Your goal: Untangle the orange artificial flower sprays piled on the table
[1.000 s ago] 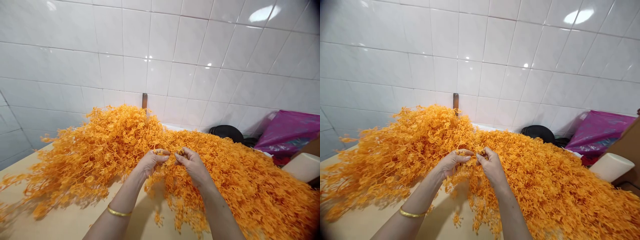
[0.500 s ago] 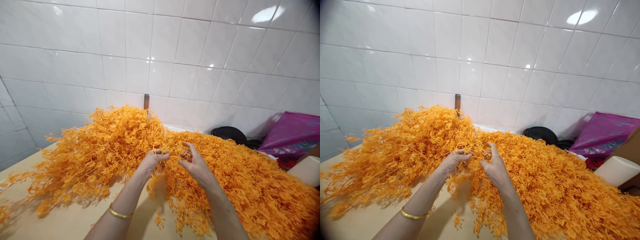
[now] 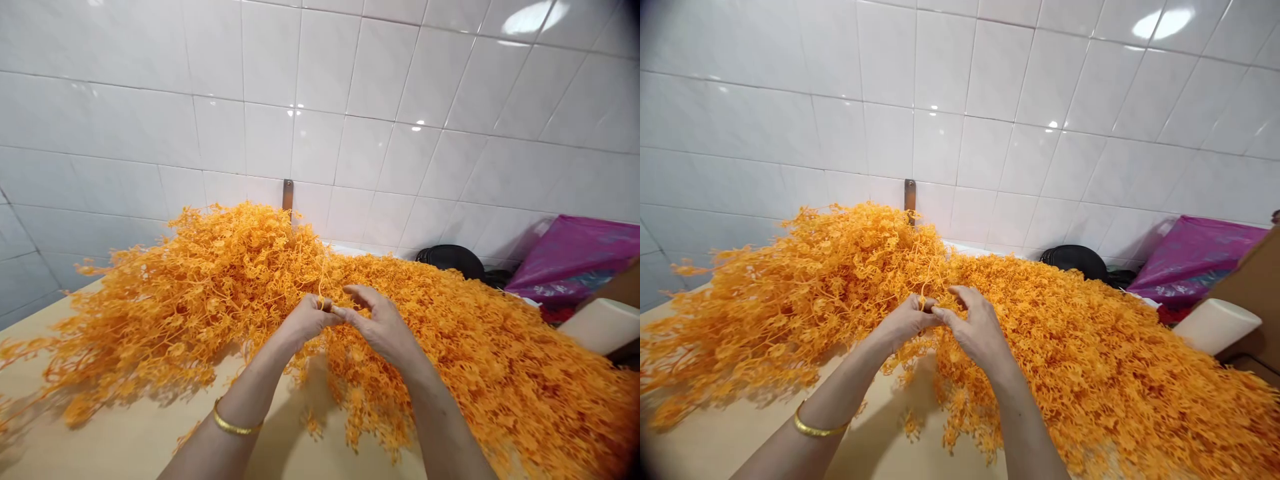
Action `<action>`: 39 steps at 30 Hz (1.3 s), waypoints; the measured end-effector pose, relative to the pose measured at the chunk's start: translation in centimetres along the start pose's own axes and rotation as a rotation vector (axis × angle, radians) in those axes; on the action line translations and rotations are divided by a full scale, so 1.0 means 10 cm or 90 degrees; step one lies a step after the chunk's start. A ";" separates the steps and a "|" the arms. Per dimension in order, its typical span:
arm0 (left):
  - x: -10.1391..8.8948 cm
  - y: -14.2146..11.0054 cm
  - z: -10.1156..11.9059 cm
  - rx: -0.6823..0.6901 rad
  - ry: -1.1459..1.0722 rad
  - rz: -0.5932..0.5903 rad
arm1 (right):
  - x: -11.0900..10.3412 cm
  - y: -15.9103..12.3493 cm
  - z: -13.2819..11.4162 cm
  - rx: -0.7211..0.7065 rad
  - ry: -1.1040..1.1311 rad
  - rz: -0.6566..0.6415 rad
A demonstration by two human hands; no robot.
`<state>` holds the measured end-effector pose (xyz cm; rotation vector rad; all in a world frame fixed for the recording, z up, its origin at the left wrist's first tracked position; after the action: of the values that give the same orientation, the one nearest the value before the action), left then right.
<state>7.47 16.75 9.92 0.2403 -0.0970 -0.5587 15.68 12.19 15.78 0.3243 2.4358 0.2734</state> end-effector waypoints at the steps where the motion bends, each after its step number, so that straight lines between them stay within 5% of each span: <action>1: 0.01 0.01 0.01 0.012 -0.007 -0.002 | 0.05 -0.01 -0.04 -0.024 -0.009 -0.014; 13: 0.08 0.02 0.06 0.062 -0.012 -0.024 | 0.14 -0.05 -0.18 -0.101 -0.047 -0.001; 21: 0.19 -0.03 0.19 0.102 -0.049 -0.098 | 0.12 0.05 0.15 0.033 0.245 0.052; 26: 0.28 -0.10 0.16 0.067 -0.073 -0.193 | -0.32 0.11 0.83 0.231 0.531 0.227; 29: 0.16 -0.04 0.08 0.050 -0.057 -0.122 | -0.62 0.07 0.92 0.241 0.621 0.296; 32: 0.06 0.02 -0.03 0.038 0.004 -0.070 | -0.69 0.06 0.72 0.180 0.570 0.261; 39: 0.07 0.04 -0.05 0.070 0.130 -0.084 | -0.37 0.13 0.57 0.190 0.412 0.083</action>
<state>8.34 16.79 9.53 0.4109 0.0870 -0.6583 22.32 12.96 13.93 0.6031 3.1070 0.0696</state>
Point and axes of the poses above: each hand's wrist, its own y-axis towards the middle knuckle, its own x-axis out of the palm, z = x × y, the point moved 10 cm from there along y, towards the middle knuckle, and after that the axes turned 11 degrees about x, right-handed, at the moved point
